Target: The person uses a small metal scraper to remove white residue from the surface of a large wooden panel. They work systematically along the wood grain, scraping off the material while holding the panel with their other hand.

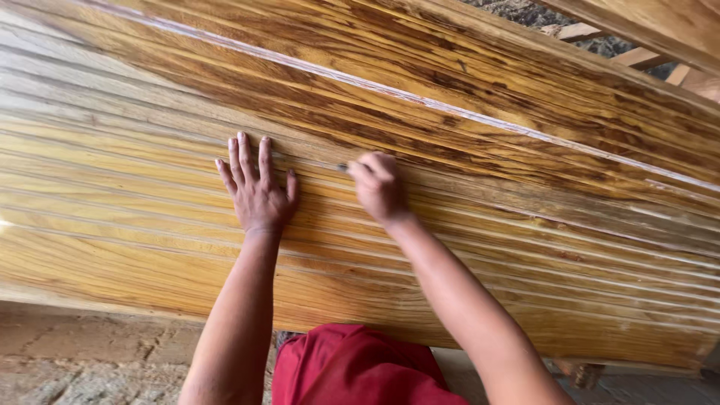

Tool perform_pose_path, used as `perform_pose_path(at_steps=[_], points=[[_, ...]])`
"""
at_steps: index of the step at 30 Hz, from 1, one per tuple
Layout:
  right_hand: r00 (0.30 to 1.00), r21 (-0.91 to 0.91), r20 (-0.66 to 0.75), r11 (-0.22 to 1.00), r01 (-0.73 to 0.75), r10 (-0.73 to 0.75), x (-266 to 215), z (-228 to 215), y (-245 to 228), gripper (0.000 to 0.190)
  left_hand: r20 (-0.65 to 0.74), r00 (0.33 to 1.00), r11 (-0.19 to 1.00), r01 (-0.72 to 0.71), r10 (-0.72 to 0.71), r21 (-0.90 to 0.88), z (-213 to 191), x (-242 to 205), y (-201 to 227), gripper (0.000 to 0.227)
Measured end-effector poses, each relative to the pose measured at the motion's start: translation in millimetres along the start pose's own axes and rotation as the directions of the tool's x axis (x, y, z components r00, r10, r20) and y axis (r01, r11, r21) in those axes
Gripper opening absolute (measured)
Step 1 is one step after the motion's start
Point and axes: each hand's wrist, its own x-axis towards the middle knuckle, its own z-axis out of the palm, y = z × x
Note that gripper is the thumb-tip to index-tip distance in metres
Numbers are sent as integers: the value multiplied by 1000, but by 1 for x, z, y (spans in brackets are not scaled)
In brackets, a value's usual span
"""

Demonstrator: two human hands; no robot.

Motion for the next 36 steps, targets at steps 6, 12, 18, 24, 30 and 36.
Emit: perform_pose_path(at_steps=[6,12,18,24,30,36], points=[[995,-135,45,987,-82,89,-57,-94,59,9,18,1000,1000,3,-3,-19,5,-4,5,73],[929,-111,-179,932,-346,324,-92,-111,54,42,-99,987,989,-132,125,-64,-1,-1,39,63],[562,-247,-434,507,-826,705,-197,-154,73,57,138,782,768,-534,608,-354,49,-21,169,66],[356,-243,-475,269,-932,805,-248,-158,78,73,200,676,704,-659,709,-266,69,-13,224,46],[383,-307,-465,261,-915,798,-239,-160,80,76,171,584,606,-738,794,-297,84,-3,263,49],[388,-323,-485,252,-912,784,-239,-158,83,76,197,513,547,-745,836,-381,106,0,285,21]])
